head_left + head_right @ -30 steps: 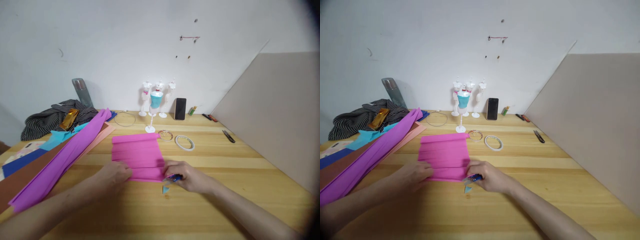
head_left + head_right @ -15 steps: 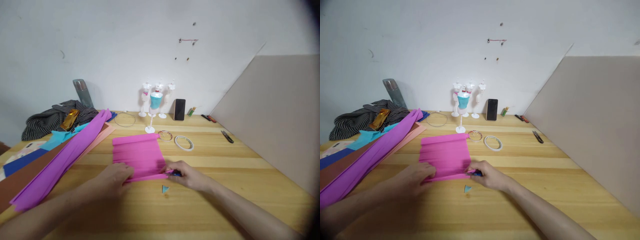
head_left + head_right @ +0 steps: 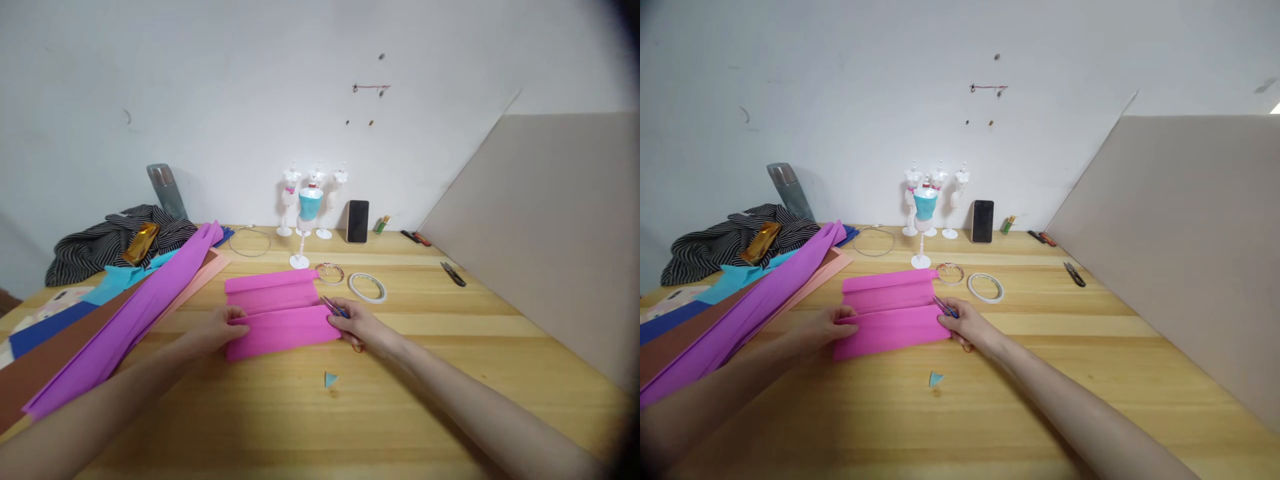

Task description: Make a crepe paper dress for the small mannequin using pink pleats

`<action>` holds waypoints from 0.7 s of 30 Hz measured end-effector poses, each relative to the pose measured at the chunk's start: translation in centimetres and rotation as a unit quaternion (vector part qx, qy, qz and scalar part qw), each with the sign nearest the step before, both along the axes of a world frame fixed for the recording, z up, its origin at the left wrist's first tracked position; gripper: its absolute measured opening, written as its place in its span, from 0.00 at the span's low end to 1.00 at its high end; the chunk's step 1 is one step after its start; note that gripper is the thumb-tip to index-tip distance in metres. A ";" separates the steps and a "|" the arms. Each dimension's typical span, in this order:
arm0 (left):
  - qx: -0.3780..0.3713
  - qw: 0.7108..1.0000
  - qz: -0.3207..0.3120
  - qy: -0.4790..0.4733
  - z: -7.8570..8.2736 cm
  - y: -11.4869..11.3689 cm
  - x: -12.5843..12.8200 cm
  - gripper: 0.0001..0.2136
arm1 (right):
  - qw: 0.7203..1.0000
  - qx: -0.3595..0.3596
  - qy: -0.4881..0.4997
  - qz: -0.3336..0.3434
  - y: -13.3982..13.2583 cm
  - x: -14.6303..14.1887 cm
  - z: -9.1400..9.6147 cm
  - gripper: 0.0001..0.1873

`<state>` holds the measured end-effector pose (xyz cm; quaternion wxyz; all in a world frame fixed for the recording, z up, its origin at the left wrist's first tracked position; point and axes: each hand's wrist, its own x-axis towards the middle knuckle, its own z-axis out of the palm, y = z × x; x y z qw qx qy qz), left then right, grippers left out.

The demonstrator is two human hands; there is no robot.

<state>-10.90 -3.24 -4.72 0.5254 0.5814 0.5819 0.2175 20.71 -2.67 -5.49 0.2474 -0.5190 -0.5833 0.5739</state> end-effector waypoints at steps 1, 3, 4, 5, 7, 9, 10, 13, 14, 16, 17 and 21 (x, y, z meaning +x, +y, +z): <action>-0.027 0.999 0.013 -0.030 -0.4 -0.1 -0.1 0.15 | 1.000 -0.014 -0.001 -0.004 0.1 -0.1 0.0 0.26; -0.075 0.992 0.052 -0.082 -0.7 -0.5 -0.1 0.18 | 0.999 -0.030 -0.005 -0.011 0.2 -0.2 -0.1 0.24; -0.093 0.987 0.082 -0.104 -0.7 -0.6 0.0 0.20 | 0.999 -0.035 -0.009 -0.017 0.3 -0.3 -0.2 0.22; -0.106 0.980 0.113 -0.122 -0.7 -0.8 0.1 0.23 | 0.999 -0.039 -0.013 -0.027 0.4 -0.3 -0.3 0.19; -0.122 0.969 0.157 -0.145 -0.4 -1.1 0.3 0.27 | 0.998 -0.041 -0.023 -0.049 0.5 -0.3 -0.6 0.15; -0.122 0.967 0.166 -0.151 -0.2 -1.2 0.5 0.28 | 0.997 -0.033 -0.031 -0.057 0.6 -0.4 -0.8 0.14; -0.116 0.969 0.161 -0.150 -0.2 -1.1 0.6 0.28 | 0.997 -0.026 -0.038 -0.056 0.6 -0.5 -0.9 0.13; -0.084 0.977 0.147 -0.131 -0.4 -0.9 0.9 0.25 | 0.995 0.003 -0.075 -0.061 0.6 -0.7 -0.8 0.11; -0.074 0.979 0.145 -0.121 -0.6 -0.9 0.9 0.24 | 0.993 0.016 -0.090 -0.068 0.5 -0.8 -0.7 0.10; -0.054 0.983 0.148 -0.092 -0.9 -0.7 1.0 0.22 | 0.989 0.048 -0.116 -0.078 0.5 -0.9 -0.7 0.08; -0.044 0.985 0.150 -0.076 -1.1 -0.6 1.0 0.21 | 0.987 0.064 -0.123 -0.077 0.5 -0.9 -0.6 0.07; -0.023 0.979 0.172 -0.105 -0.9 -0.6 1.4 0.20 | 0.988 0.081 -0.115 -0.060 0.4 -0.9 -0.7 0.05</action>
